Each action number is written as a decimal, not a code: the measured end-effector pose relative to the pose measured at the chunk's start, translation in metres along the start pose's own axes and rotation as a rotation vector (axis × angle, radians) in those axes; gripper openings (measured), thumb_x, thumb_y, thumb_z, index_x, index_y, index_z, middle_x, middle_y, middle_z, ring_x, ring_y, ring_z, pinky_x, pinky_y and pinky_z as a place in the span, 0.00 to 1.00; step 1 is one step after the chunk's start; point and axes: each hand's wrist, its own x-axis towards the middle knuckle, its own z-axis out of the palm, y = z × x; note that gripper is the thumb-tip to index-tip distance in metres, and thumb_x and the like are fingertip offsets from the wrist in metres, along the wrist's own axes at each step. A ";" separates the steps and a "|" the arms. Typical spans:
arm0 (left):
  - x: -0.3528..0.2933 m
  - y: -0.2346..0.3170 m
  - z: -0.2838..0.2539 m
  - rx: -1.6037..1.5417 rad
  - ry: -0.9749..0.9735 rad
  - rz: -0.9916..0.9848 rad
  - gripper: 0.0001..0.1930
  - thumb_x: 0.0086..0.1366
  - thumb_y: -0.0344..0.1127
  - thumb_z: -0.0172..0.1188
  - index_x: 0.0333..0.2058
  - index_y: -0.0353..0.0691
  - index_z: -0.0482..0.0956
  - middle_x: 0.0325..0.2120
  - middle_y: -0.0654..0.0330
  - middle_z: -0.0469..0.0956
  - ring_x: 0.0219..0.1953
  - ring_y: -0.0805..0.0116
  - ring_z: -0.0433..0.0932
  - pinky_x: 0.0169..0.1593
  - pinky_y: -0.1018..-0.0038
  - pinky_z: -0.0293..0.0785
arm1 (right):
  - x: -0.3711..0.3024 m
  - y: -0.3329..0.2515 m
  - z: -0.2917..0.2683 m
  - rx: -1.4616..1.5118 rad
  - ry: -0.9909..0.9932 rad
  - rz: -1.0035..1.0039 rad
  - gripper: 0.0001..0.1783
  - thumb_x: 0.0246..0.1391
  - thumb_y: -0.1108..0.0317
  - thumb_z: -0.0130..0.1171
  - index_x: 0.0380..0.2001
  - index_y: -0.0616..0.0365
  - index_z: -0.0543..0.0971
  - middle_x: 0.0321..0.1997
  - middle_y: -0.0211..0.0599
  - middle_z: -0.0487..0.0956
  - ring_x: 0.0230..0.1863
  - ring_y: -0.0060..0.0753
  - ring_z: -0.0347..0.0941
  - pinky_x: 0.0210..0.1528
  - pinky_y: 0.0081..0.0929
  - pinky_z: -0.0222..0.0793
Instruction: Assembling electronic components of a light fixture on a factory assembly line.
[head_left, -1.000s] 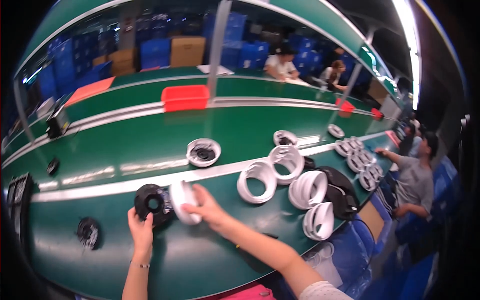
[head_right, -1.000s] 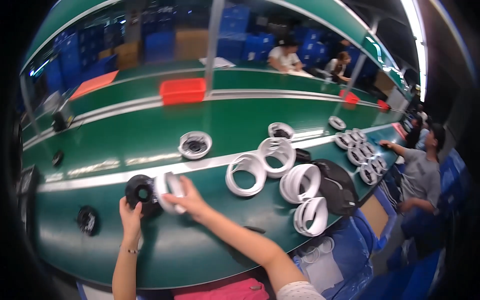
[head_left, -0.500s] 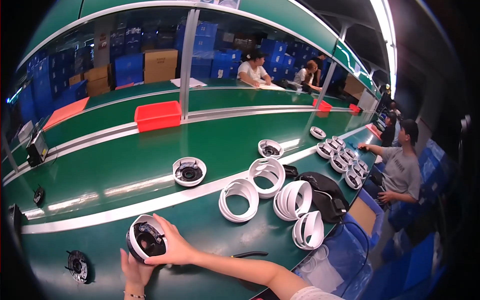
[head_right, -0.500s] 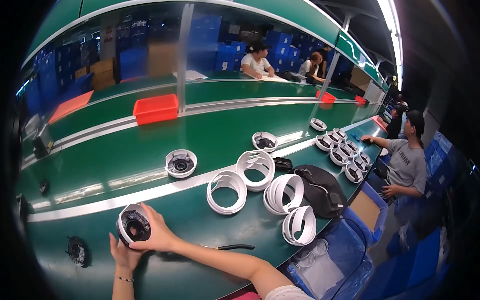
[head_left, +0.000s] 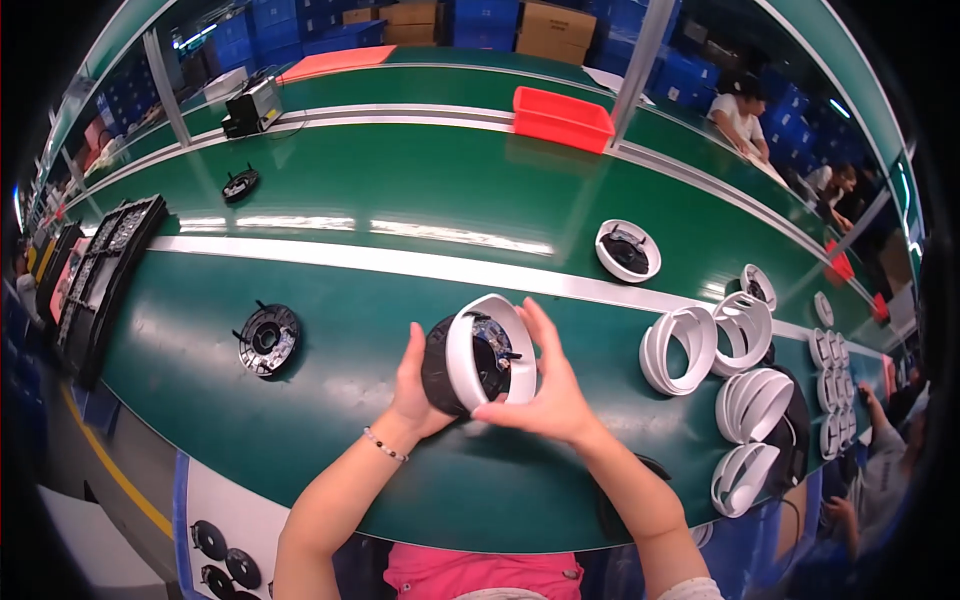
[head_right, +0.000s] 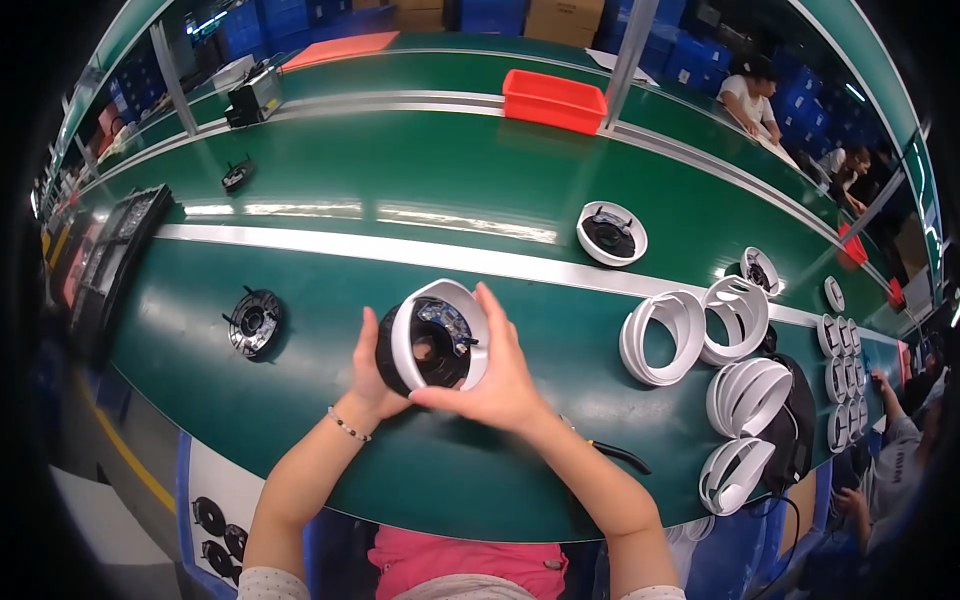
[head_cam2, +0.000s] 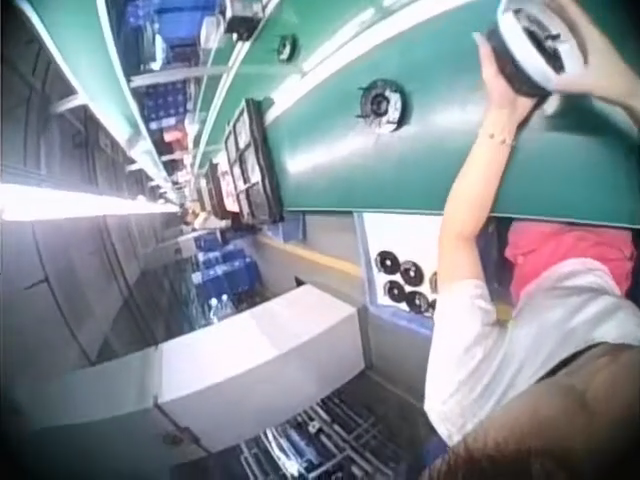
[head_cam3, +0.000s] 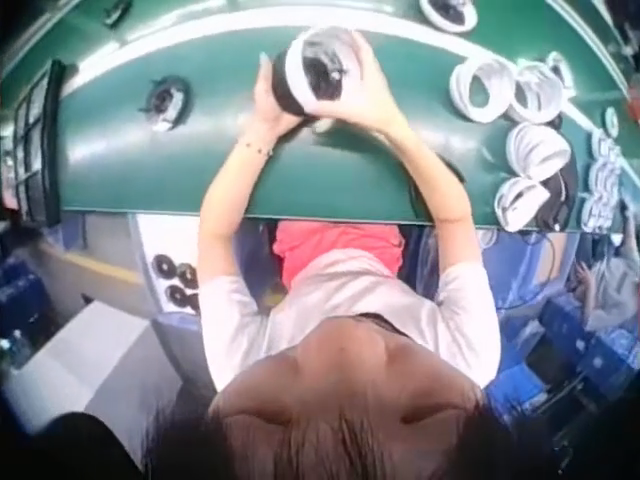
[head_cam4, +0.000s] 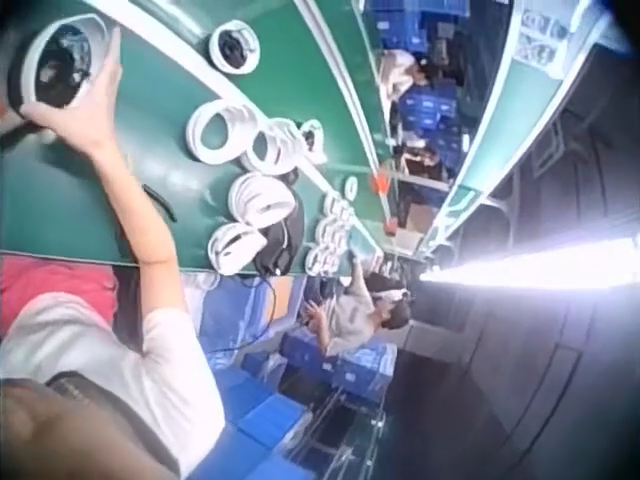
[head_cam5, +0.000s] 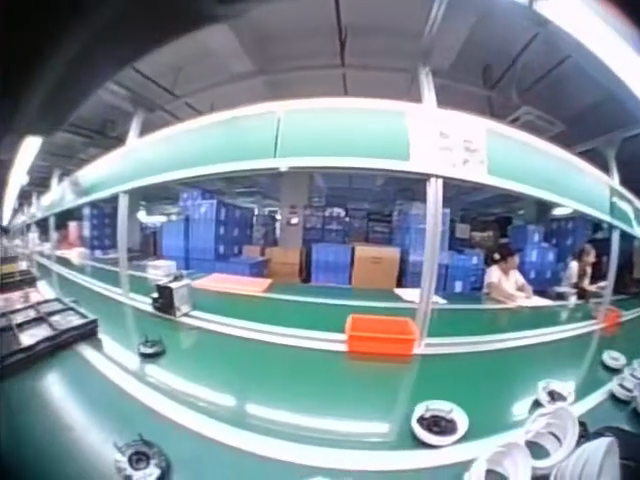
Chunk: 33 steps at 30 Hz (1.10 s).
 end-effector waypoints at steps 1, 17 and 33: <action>-0.002 0.000 -0.003 0.053 0.019 -0.005 0.40 0.53 0.69 0.31 0.54 0.41 0.55 0.49 0.52 0.62 0.51 0.57 0.63 0.49 0.56 0.66 | -0.002 -0.011 0.005 -0.228 -0.023 -0.032 0.65 0.20 0.50 0.72 0.57 0.66 0.43 0.55 0.55 0.53 0.58 0.50 0.48 0.57 0.41 0.49; 0.003 -0.002 -0.010 -0.041 0.069 -0.072 0.29 0.57 0.58 0.36 0.47 0.41 0.65 0.42 0.55 0.69 0.44 0.62 0.70 0.40 0.63 0.73 | -0.007 -0.020 0.013 -0.492 -0.004 -0.169 0.59 0.19 0.53 0.71 0.54 0.64 0.50 0.56 0.58 0.49 0.57 0.58 0.45 0.55 0.45 0.50; 0.000 -0.012 0.007 -0.025 0.109 0.049 0.27 0.58 0.55 0.35 0.48 0.41 0.65 0.43 0.55 0.69 0.46 0.62 0.68 0.50 0.66 0.66 | -0.001 -0.005 -0.008 -0.163 -0.163 -0.108 0.63 0.22 0.53 0.69 0.58 0.61 0.42 0.61 0.54 0.42 0.62 0.54 0.38 0.60 0.42 0.40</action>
